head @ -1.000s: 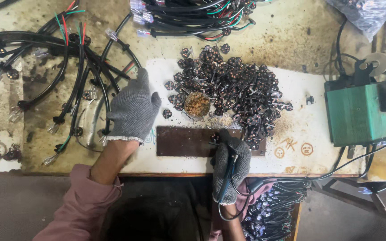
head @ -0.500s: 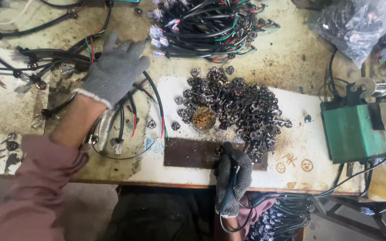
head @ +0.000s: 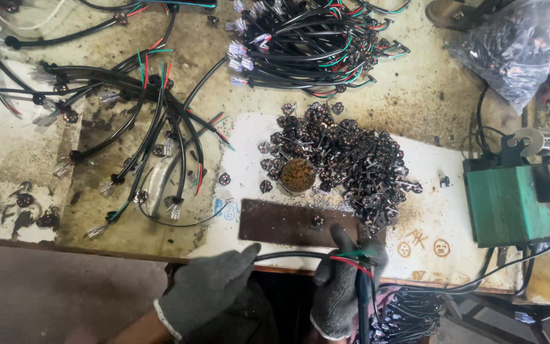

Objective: The person, wearing gloves, solders wires onto small lamp socket components at a workbench using a soldering iron. They repeatedly pick a component, position its red and green wires, apply the soldering iron to the contact point, and set the finished piece aside with a pile of completed assemblies.

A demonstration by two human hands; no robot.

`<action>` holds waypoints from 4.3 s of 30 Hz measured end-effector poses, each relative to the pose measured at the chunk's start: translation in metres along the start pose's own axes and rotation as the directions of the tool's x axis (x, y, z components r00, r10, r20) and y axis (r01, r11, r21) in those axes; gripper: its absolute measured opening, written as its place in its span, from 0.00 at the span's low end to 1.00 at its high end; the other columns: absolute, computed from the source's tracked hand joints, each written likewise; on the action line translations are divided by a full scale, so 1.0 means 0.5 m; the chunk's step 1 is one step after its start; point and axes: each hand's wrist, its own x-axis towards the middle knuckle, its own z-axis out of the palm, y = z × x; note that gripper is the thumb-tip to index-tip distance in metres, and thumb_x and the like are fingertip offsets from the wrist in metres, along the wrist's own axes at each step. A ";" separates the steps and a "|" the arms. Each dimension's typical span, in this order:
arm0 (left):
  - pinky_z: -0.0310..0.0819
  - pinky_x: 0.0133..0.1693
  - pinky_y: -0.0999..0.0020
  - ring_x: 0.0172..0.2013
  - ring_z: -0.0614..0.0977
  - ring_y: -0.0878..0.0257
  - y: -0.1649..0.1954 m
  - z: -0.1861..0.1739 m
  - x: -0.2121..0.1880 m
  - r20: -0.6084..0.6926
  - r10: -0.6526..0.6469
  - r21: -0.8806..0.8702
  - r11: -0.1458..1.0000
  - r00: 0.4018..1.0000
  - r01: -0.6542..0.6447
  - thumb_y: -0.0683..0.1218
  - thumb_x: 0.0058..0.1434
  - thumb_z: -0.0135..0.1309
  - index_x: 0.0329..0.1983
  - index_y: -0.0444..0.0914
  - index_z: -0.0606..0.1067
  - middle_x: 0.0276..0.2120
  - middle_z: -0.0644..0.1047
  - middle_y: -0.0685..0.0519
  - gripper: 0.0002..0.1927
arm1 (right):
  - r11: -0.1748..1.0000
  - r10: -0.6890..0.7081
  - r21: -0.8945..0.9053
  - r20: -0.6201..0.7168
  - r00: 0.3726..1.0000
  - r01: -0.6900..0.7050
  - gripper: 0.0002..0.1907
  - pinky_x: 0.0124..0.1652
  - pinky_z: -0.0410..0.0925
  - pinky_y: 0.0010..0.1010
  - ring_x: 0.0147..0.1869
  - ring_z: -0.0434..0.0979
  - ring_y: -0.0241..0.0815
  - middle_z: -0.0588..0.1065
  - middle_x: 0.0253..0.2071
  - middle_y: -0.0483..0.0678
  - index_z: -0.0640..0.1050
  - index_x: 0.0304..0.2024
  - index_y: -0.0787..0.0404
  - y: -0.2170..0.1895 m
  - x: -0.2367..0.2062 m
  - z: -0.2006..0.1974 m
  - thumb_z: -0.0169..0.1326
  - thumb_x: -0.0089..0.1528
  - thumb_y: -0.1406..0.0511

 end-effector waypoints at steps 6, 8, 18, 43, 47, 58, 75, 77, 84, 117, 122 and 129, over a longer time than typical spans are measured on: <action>0.85 0.36 0.66 0.36 0.89 0.56 -0.028 0.034 -0.069 0.074 -0.127 -0.305 0.941 0.989 0.144 0.46 0.61 0.62 0.54 0.42 0.80 0.39 0.85 0.46 0.17 | 0.521 -0.384 -0.758 0.201 0.901 0.392 0.13 0.33 0.64 0.28 0.26 0.71 0.36 0.76 0.36 0.52 0.72 0.51 0.66 -0.003 -0.022 -0.062 0.49 0.73 0.62; 0.82 0.37 0.63 0.35 0.87 0.56 -0.036 0.048 -0.073 0.270 -0.265 0.051 0.964 0.926 0.261 0.51 0.66 0.61 0.64 0.51 0.78 0.36 0.85 0.50 0.22 | 0.560 -0.348 -0.729 0.225 0.910 0.394 0.12 0.31 0.63 0.28 0.25 0.70 0.36 0.77 0.36 0.53 0.72 0.51 0.65 0.002 -0.029 -0.064 0.49 0.72 0.62; 0.78 0.32 0.58 0.31 0.85 0.52 -0.037 0.052 -0.103 0.322 0.140 0.031 0.987 0.936 -0.158 0.46 0.65 0.58 0.63 0.31 0.72 0.35 0.82 0.45 0.25 | 0.958 -0.023 -0.284 0.007 1.000 0.024 0.10 0.22 0.62 0.25 0.20 0.69 0.34 0.81 0.37 0.56 0.72 0.49 0.60 -0.002 -0.030 -0.056 0.54 0.68 0.63; 0.74 0.38 0.73 0.33 0.75 0.71 -0.023 0.095 0.026 0.366 -0.389 -0.618 0.578 0.845 0.533 0.40 0.72 0.51 0.48 0.34 0.73 0.31 0.76 0.54 0.05 | 0.560 0.168 -0.819 0.259 0.951 0.124 0.03 0.41 0.71 0.36 0.37 0.81 0.44 0.81 0.31 0.46 0.82 0.36 0.57 0.038 -0.033 -0.073 0.60 0.62 0.65; 0.75 0.40 0.72 0.37 0.77 0.70 -0.012 0.080 0.029 0.258 -0.205 -0.558 0.766 0.944 0.319 0.41 0.71 0.52 0.47 0.34 0.72 0.37 0.77 0.53 0.06 | 0.868 0.383 -0.406 0.181 0.906 -0.286 0.19 0.50 0.74 0.32 0.49 0.81 0.40 0.79 0.46 0.47 0.76 0.50 0.57 0.039 -0.058 -0.069 0.64 0.57 0.67; 0.75 0.36 0.72 0.31 0.78 0.68 -0.022 0.083 0.029 0.490 -0.336 -0.546 0.601 0.805 0.583 0.42 0.66 0.57 0.47 0.34 0.76 0.33 0.79 0.53 0.09 | 0.914 0.177 -0.406 0.342 0.923 -0.025 0.28 0.54 0.75 0.31 0.53 0.81 0.39 0.78 0.50 0.51 0.68 0.58 0.63 0.033 -0.097 -0.061 0.66 0.60 0.76; 0.77 0.40 0.71 0.39 0.82 0.68 -0.012 0.075 0.024 0.273 -0.078 -0.476 0.855 0.959 0.205 0.41 0.65 0.59 0.43 0.31 0.78 0.40 0.81 0.51 0.08 | 0.959 0.253 -0.218 0.376 0.891 -0.181 0.30 0.54 0.76 0.35 0.56 0.80 0.47 0.76 0.54 0.56 0.62 0.66 0.62 0.023 -0.072 -0.074 0.61 0.65 0.76; 0.78 0.42 0.71 0.40 0.83 0.69 -0.008 0.077 0.024 0.255 -0.049 -0.506 0.845 0.966 0.176 0.41 0.66 0.59 0.46 0.31 0.78 0.41 0.82 0.50 0.09 | 0.861 0.487 0.030 0.238 0.841 -0.507 0.27 0.55 0.76 0.35 0.56 0.81 0.46 0.77 0.54 0.55 0.66 0.64 0.66 0.030 -0.069 -0.074 0.59 0.63 0.74; 0.62 0.23 0.71 0.22 0.72 0.68 0.013 0.124 0.019 0.589 -0.554 -0.638 0.129 0.589 0.759 0.39 0.68 0.61 0.40 0.30 0.81 0.28 0.79 0.47 0.04 | 0.902 0.413 -0.172 0.074 0.908 -0.396 0.25 0.40 0.74 0.31 0.40 0.79 0.40 0.77 0.39 0.49 0.68 0.53 0.65 0.023 -0.094 -0.044 0.65 0.58 0.75; 0.75 0.30 0.68 0.24 0.82 0.62 -0.023 0.014 0.166 0.240 -0.324 -0.209 0.903 0.915 0.375 0.46 0.64 0.63 0.36 0.39 0.77 0.25 0.80 0.54 0.07 | 0.697 -0.090 -0.660 0.304 0.948 0.278 0.16 0.48 0.77 0.31 0.47 0.86 0.43 0.81 0.56 0.56 0.76 0.56 0.61 0.059 0.041 -0.072 0.61 0.65 0.71; 0.73 0.31 0.65 0.25 0.79 0.59 -0.054 0.073 0.130 0.318 -0.253 -0.241 0.910 0.914 0.336 0.45 0.65 0.61 0.39 0.38 0.77 0.28 0.79 0.50 0.07 | 0.520 -0.043 -0.750 0.455 0.890 0.409 0.23 0.47 0.77 0.33 0.47 0.86 0.48 0.82 0.46 0.50 0.77 0.53 0.55 0.049 0.028 -0.041 0.71 0.59 0.62; 0.74 0.33 0.55 0.32 0.83 0.48 -0.068 0.107 0.123 0.325 -0.095 -0.203 0.965 0.941 0.167 0.45 0.64 0.60 0.40 0.40 0.76 0.31 0.81 0.47 0.06 | 0.858 -0.029 -0.447 0.450 0.893 0.253 0.28 0.43 0.73 0.34 0.44 0.80 0.48 0.79 0.46 0.50 0.75 0.58 0.58 0.056 0.016 -0.101 0.47 0.69 0.44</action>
